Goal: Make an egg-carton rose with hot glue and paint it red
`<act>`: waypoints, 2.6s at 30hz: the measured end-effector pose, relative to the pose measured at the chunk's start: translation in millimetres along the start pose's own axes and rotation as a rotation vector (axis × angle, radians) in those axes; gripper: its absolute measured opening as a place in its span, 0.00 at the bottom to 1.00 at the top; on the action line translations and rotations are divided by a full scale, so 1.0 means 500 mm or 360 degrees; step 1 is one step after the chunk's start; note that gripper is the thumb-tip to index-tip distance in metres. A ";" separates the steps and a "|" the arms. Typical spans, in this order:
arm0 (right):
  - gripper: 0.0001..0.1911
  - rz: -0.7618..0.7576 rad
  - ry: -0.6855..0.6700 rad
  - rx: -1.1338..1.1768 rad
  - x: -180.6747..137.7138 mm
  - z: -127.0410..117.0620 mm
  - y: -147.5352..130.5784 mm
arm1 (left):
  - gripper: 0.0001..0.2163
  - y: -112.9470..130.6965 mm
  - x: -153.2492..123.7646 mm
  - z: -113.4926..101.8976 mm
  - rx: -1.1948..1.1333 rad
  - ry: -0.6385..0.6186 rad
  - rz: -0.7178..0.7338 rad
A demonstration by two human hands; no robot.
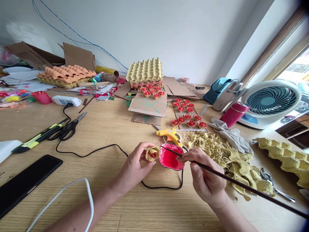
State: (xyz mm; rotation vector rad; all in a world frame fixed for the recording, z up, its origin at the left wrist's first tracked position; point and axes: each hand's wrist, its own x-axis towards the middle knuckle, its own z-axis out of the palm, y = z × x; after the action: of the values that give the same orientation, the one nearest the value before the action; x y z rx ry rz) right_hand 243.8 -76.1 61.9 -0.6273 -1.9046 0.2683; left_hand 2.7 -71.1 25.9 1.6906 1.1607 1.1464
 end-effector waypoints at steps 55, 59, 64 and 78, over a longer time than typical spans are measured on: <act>0.10 -0.0204 -0.0338 0.0002 0.040 -0.003 -0.020 | 0.21 0.017 -0.001 0.000 0.0368 -0.0141 0.0382; 0.09 -0.0155 -0.0280 0.0085 0.034 -0.006 -0.017 | 0.22 0.015 0.000 -0.001 0.0371 -0.0108 0.0413; 0.09 -0.0169 -0.0361 0.0028 0.038 -0.005 -0.017 | 0.22 0.013 0.001 -0.001 0.0379 -0.0108 0.0433; 0.07 0.0209 -0.0247 -0.0028 0.016 -0.024 0.011 | 0.18 0.007 0.008 -0.006 0.0191 0.0042 0.0214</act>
State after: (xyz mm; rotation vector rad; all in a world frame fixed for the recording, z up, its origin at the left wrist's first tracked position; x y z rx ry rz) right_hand 253.9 -68.5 70.9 -0.7635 -2.0187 0.3940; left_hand 1.5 -68.0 31.2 1.8738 1.1669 1.2046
